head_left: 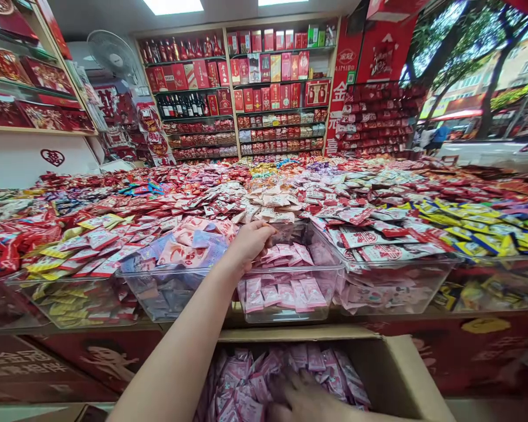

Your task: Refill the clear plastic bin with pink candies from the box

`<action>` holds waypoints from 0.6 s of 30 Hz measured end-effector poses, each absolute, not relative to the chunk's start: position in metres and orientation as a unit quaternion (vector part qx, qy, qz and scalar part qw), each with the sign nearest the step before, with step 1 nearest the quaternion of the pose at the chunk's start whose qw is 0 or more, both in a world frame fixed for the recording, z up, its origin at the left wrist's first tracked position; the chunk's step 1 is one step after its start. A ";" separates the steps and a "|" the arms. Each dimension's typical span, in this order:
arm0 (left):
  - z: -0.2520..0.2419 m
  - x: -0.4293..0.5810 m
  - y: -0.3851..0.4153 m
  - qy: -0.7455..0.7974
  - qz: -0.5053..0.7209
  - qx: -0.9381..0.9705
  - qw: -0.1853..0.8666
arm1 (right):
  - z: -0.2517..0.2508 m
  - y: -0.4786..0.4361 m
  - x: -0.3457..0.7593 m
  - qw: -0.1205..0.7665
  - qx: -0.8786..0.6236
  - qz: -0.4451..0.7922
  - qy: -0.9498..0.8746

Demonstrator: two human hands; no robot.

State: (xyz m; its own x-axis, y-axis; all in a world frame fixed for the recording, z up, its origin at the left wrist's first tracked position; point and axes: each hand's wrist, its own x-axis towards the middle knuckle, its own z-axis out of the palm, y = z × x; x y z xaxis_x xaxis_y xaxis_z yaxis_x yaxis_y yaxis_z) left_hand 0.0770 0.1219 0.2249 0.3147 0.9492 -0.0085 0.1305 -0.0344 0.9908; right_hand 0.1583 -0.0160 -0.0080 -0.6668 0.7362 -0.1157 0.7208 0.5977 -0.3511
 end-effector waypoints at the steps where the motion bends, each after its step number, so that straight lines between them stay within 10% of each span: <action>1: 0.225 0.077 0.122 0.444 0.384 0.610 0.533 | -0.020 -0.014 0.158 0.008 -0.431 0.194 -0.881; 18: 0.226 0.077 0.118 0.449 0.397 0.635 0.487 | -0.050 -0.005 0.143 -0.042 -0.485 0.143 -0.862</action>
State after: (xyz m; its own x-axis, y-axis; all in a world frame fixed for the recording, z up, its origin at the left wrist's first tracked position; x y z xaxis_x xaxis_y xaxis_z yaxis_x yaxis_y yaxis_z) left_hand 0.0773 0.1182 0.2261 0.2809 0.9574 0.0668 0.1825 -0.1216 0.9757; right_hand 0.1435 -0.0050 -0.0499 -0.5256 0.8239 -0.2120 0.8482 0.4882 -0.2056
